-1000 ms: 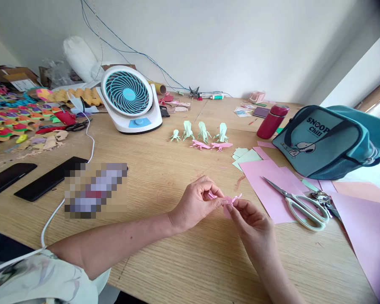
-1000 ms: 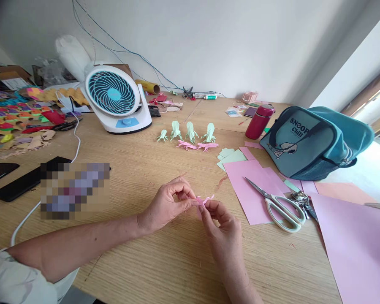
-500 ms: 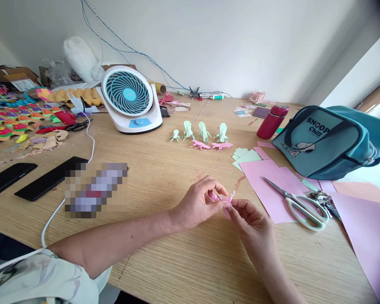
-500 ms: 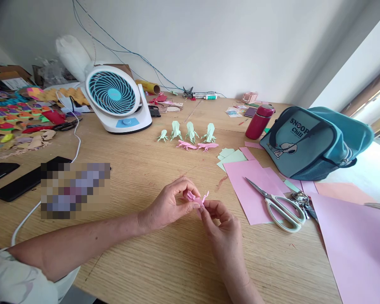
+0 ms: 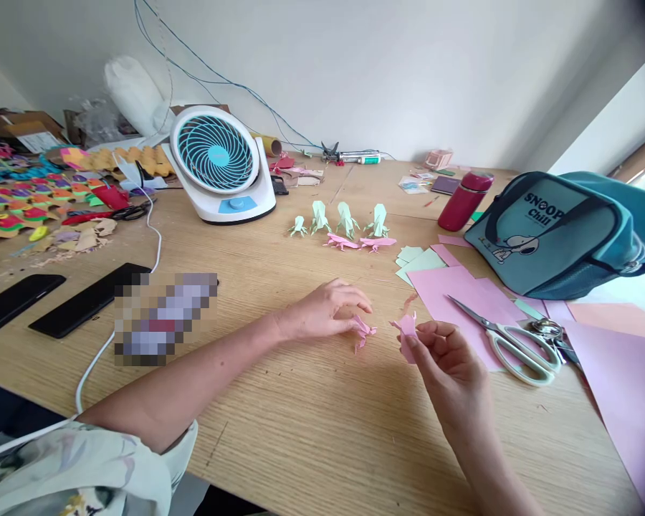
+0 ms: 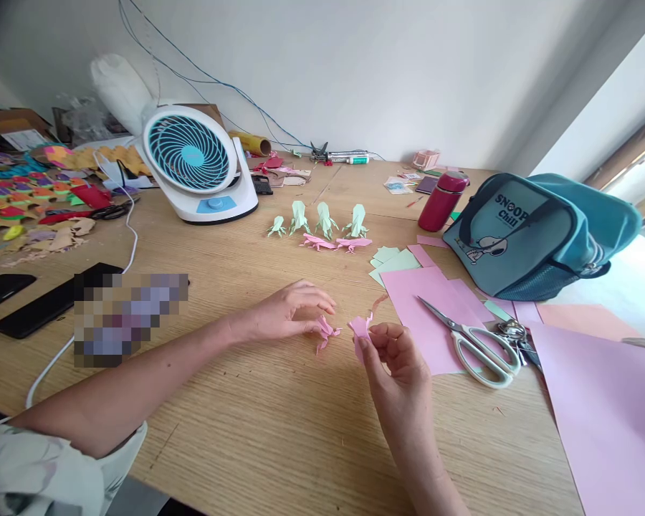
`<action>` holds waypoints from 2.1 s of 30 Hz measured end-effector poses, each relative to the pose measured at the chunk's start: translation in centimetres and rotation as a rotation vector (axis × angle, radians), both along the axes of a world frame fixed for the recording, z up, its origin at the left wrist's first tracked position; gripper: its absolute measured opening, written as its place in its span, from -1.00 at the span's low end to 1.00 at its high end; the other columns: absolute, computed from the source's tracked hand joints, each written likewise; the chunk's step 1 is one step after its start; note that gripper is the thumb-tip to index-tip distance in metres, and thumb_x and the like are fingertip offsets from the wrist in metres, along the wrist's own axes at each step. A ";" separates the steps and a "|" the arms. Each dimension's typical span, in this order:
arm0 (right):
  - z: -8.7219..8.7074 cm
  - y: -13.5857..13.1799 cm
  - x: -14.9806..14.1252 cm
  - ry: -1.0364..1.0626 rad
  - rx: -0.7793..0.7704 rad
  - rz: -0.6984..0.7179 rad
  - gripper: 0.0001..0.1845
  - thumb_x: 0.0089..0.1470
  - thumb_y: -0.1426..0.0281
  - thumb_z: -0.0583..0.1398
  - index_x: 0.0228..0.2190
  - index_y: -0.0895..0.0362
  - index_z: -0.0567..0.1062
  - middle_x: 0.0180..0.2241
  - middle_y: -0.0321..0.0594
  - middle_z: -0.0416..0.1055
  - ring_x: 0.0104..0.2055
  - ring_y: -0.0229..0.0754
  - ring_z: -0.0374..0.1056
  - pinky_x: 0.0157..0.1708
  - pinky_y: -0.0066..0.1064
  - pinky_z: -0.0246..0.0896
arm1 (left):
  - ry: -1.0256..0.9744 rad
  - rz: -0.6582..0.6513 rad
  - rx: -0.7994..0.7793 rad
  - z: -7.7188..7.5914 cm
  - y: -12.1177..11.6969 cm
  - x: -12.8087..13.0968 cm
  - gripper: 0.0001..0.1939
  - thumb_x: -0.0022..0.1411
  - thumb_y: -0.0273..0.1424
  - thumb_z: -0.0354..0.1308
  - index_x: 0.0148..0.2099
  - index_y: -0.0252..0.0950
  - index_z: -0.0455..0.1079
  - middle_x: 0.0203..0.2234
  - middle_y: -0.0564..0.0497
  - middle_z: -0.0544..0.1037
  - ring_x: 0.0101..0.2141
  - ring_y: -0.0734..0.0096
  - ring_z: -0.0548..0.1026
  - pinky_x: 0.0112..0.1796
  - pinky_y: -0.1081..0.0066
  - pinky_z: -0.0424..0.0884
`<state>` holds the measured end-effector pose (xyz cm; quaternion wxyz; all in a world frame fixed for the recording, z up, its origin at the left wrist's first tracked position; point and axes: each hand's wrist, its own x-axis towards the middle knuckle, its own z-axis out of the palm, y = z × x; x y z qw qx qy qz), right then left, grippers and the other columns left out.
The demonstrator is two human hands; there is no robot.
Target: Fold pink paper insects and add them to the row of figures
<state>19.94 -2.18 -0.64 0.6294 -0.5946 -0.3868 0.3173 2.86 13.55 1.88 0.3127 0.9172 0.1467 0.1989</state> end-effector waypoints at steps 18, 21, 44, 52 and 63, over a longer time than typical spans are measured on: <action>0.0 0.0 -0.4 -0.001 -0.123 0.031 -0.72 0.03 0.16 0.33 -0.33 0.10 0.52 -0.41 -0.26 0.44 -0.43 -0.24 0.32 -0.43 -0.40 0.28 | -0.058 0.075 0.226 0.6 -1.3 0.0 -0.83 0.32 -0.29 0.17 -0.12 -0.18 0.54 -0.23 0.05 0.62 -0.19 0.37 0.45 -0.04 0.33 0.24; 0.3 0.0 -0.4 0.007 -0.103 0.004 -0.71 0.00 0.15 0.34 -0.35 0.10 0.53 -0.45 -0.26 0.43 -0.45 -0.24 0.31 -0.44 -0.40 0.28 | -0.060 0.083 0.250 0.8 -1.6 0.1 -0.85 0.30 -0.30 0.18 -0.15 -0.17 0.55 -0.23 0.06 0.62 -0.18 0.36 0.45 -0.04 0.32 0.24; 0.0 -0.4 -0.6 -0.164 -0.038 -0.072 -0.78 0.13 0.20 0.23 -0.25 0.07 0.55 -0.38 -0.24 0.48 -0.40 -0.21 0.36 -0.40 -0.39 0.31 | -0.087 0.147 0.342 1.7 -2.7 0.1 -0.86 0.30 -0.31 0.17 -0.15 -0.16 0.53 -0.26 0.08 0.61 -0.18 0.34 0.41 -0.09 0.31 0.18; -0.1 -0.7 -0.6 -0.390 -0.001 -0.053 -0.83 0.18 0.31 0.17 -0.23 0.04 0.54 -0.34 -0.25 0.50 -0.36 -0.21 0.35 -0.37 -0.39 0.27 | -0.087 0.148 0.472 1.8 -3.2 0.1 -0.79 0.36 -0.22 0.10 -0.14 -0.15 0.53 -0.26 0.08 0.64 -0.15 0.31 0.40 -0.06 0.26 0.13; -0.1 -0.6 -0.5 -0.427 0.015 -0.049 -0.84 0.16 0.34 0.16 -0.24 0.03 0.54 -0.36 -0.27 0.49 -0.38 -0.19 0.36 -0.39 -0.39 0.25 | -0.075 0.150 0.477 1.7 -3.2 0.1 -0.78 0.37 -0.24 0.08 -0.12 -0.14 0.53 -0.26 0.04 0.63 -0.14 0.30 0.40 -0.04 0.23 0.14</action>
